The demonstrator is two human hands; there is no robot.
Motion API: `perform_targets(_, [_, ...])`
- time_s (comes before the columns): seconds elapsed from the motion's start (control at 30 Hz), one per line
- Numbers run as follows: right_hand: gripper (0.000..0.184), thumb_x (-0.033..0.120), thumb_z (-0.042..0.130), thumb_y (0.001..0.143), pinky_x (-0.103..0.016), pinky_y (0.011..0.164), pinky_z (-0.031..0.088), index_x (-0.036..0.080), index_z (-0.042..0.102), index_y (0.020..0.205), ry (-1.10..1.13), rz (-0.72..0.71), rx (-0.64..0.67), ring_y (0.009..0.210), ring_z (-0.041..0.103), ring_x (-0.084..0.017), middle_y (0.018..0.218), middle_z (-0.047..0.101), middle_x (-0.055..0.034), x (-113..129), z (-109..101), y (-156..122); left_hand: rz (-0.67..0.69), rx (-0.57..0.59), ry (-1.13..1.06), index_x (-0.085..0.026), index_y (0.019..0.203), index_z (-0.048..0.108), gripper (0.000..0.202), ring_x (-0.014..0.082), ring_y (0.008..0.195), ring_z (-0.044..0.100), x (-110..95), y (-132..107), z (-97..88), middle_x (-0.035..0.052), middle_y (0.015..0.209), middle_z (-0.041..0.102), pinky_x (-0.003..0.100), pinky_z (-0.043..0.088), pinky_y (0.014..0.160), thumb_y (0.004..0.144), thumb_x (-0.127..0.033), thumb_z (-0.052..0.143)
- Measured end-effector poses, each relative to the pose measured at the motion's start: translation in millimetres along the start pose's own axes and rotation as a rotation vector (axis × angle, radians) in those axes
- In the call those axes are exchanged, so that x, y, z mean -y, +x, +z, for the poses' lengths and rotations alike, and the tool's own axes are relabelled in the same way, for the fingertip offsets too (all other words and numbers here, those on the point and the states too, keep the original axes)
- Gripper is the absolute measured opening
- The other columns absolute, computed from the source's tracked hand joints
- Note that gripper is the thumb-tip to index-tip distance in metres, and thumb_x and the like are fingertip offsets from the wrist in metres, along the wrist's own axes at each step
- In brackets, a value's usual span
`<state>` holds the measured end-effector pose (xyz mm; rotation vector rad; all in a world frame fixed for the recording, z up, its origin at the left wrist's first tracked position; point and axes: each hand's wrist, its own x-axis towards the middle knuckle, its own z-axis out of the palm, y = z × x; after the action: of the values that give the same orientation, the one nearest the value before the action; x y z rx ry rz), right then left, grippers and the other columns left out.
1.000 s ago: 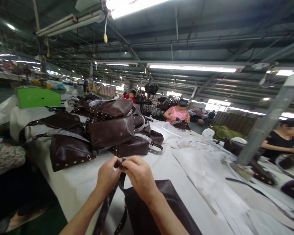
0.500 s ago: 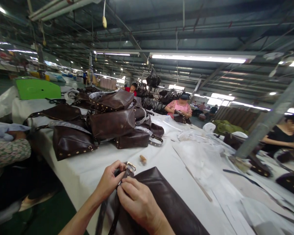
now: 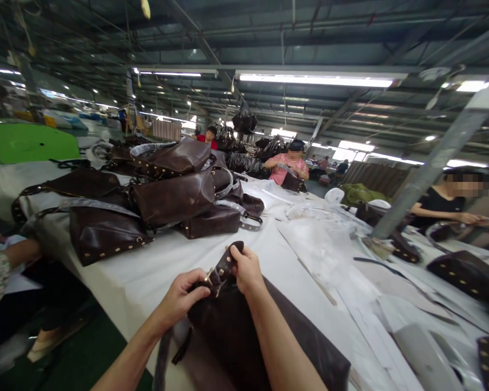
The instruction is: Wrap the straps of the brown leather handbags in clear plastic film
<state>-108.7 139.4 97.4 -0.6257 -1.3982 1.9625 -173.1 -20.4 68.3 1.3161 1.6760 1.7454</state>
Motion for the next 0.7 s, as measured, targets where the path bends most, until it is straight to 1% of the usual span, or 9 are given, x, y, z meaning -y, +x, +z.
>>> perform_targets(0.07, [0.043,0.046,0.084,0.054,-0.021,0.042,0.047,0.016,0.059,0.070,-0.003,-0.025,-0.024,0.048,0.051,-0.010,0.056,0.056,0.0040,0,-5,3,-0.024,0.022,0.021,-0.017,0.069,0.058,0.012,0.0146,0.070,0.050,3,-4,-0.3,-0.0017,0.069,0.056,0.024,0.037,0.068,0.078,-0.025,0.060])
perform_targets(0.13, [0.040,0.049,0.079,0.063,-0.024,0.051,0.052,0.016,0.061,0.077,-0.053,-0.098,0.051,0.058,0.058,-0.012,0.066,0.061,0.0017,6,-10,1,-0.066,-0.019,-0.009,-0.017,0.073,0.059,0.012,0.0151,0.072,0.051,7,-4,0.0,-0.0013,0.072,0.058,0.024,0.038,0.069,0.080,-0.026,0.058])
perform_targets(0.27, [0.029,0.043,0.066,0.081,-0.036,0.081,0.055,0.017,0.065,0.094,-0.339,-0.135,0.426,0.089,0.064,-0.020,0.090,0.067,-0.0039,17,-18,-15,-0.127,-0.071,-0.181,-0.016,0.080,0.061,0.012,0.0152,0.075,0.055,11,5,-1.5,-0.0001,0.077,0.063,0.024,0.040,0.072,0.080,-0.028,0.060])
perform_targets(0.37, [0.029,0.023,0.065,0.077,-0.044,0.099,0.045,0.018,0.063,0.105,-0.606,-0.212,0.677,0.103,0.060,-0.023,0.103,0.066,-0.0049,11,-18,-29,-0.184,-0.040,-0.388,-0.016,0.080,0.061,0.016,0.0135,0.069,0.057,6,15,-5.6,-0.0004,0.074,0.065,0.023,0.041,0.067,0.076,-0.030,0.068])
perform_targets(0.43, [0.044,0.013,0.063,0.071,-0.045,0.105,0.039,0.019,0.058,0.114,-0.645,-0.276,0.712,0.110,0.056,-0.023,0.111,0.063,-0.0048,1,-13,-34,-0.217,-0.011,-0.517,-0.016,0.080,0.061,0.021,0.0131,0.066,0.059,1,19,-9.4,0.0003,0.073,0.067,0.023,0.042,0.065,0.073,-0.031,0.073])
perform_targets(0.5, [0.051,0.011,0.062,0.069,-0.041,0.101,0.042,0.020,0.052,0.118,-0.525,-0.273,0.683,0.109,0.056,-0.021,0.111,0.060,-0.0040,-10,-4,-36,-0.228,-0.006,-0.600,-0.015,0.081,0.061,0.026,0.0134,0.063,0.061,-5,21,-13.8,0.0015,0.072,0.069,0.023,0.045,0.064,0.069,-0.032,0.077])
perform_targets(0.6, [0.053,0.015,0.064,0.070,-0.030,0.083,0.049,0.024,0.044,0.118,-0.270,-0.220,0.690,0.093,0.059,-0.016,0.102,0.058,-0.0002,-20,9,-34,-0.213,-0.054,-0.647,-0.014,0.080,0.063,0.030,0.0137,0.061,0.063,-15,19,-21.6,0.0029,0.070,0.070,0.023,0.048,0.063,0.066,-0.033,0.082])
perform_targets(0.67, [0.043,0.016,0.063,0.073,-0.027,0.076,0.048,0.023,0.046,0.113,-0.288,-0.243,0.745,0.084,0.058,-0.014,0.094,0.059,0.0012,-24,14,-32,-0.219,-0.048,-0.656,-0.013,0.080,0.065,0.031,0.0140,0.060,0.064,-23,15,-27.2,0.0038,0.070,0.071,0.023,0.050,0.061,0.064,-0.032,0.083])
perform_targets(0.7, [0.031,0.016,0.059,0.077,-0.026,0.075,0.047,0.021,0.050,0.107,-0.384,-0.284,0.758,0.083,0.058,-0.014,0.090,0.059,0.0009,-25,16,-31,-0.228,-0.033,-0.661,-0.013,0.080,0.065,0.031,0.0140,0.059,0.064,-28,14,-29.8,0.0040,0.069,0.071,0.023,0.050,0.060,0.064,-0.033,0.084])
